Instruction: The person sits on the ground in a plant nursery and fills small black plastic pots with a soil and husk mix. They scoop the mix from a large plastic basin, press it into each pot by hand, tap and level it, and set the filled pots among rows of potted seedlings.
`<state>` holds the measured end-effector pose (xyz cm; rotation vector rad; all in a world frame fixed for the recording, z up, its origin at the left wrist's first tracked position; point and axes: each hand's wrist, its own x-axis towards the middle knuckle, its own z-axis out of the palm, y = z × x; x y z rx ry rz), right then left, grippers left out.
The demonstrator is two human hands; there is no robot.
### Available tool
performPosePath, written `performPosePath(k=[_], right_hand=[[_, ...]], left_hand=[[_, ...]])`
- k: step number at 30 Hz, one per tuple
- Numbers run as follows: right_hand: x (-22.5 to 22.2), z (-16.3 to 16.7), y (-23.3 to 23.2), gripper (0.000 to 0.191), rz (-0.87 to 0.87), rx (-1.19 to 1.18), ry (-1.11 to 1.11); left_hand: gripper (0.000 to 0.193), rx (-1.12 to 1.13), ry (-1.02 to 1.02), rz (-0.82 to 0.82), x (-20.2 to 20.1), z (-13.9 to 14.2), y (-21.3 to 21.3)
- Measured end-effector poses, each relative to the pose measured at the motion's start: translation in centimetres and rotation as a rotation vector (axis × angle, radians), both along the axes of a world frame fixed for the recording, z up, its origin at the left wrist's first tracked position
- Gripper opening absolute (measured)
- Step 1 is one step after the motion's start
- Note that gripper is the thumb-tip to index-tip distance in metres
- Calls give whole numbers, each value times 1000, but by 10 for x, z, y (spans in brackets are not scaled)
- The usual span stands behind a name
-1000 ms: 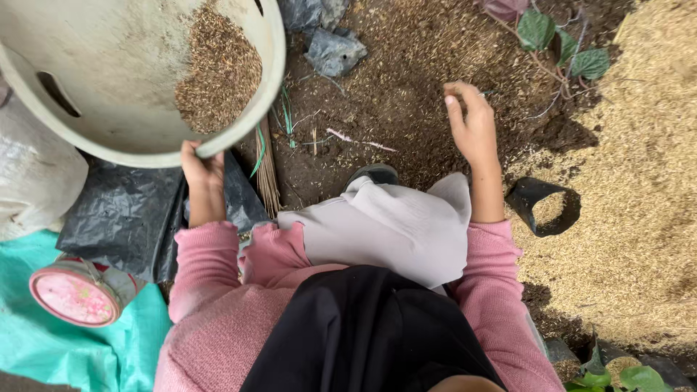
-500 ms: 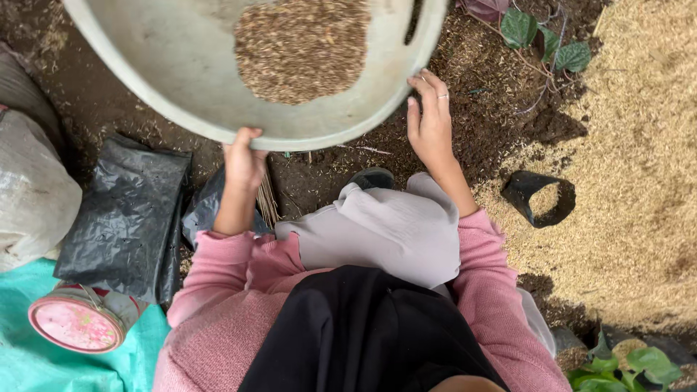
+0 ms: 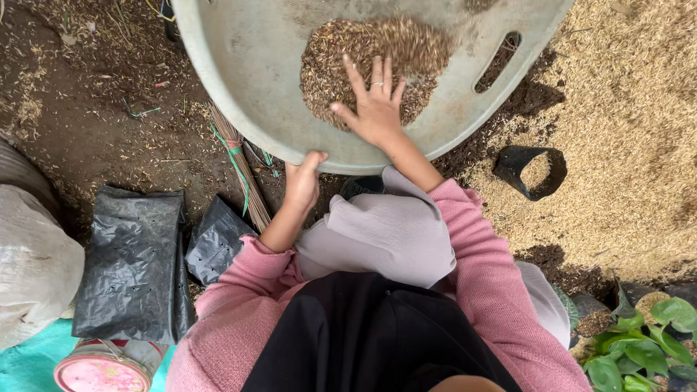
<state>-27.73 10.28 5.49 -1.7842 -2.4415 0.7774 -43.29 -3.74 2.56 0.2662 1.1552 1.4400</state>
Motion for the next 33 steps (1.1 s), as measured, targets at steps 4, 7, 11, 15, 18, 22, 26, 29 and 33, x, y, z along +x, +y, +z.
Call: performPosePath(k=[4, 7, 11, 15, 18, 22, 26, 29, 33], right_hand=[[-15, -4, -19, 85, -51, 84, 154], [-21, -7, -30, 73, -106, 138, 244], [-20, -9, -34, 58, -99, 171, 286], [-13, -9, -20, 56, -121, 118, 391], [-7, -6, 3, 48, -206, -6, 508], [0, 4, 27, 50, -71, 43, 575], [-10, 17, 27, 68, 54, 274, 327], [-30, 22, 10, 80, 120, 199, 197], [-46, 23, -13, 75, -60, 45, 355]], left_hand=[[36, 16, 35, -33, 1, -1, -6], [36, 21, -2, -18, -1, -1, -9], [39, -5, -20, 6, -3, 0, -10], [43, -11, -22, 5, -2, 2, -8], [44, -18, -34, 3, -2, 2, -8], [42, -23, -66, -8, -2, 2, -10], [48, -41, -57, 0, 1, 6, -12], [49, -63, -58, -3, 6, 12, -10], [45, -30, -25, -13, 10, 18, -11]])
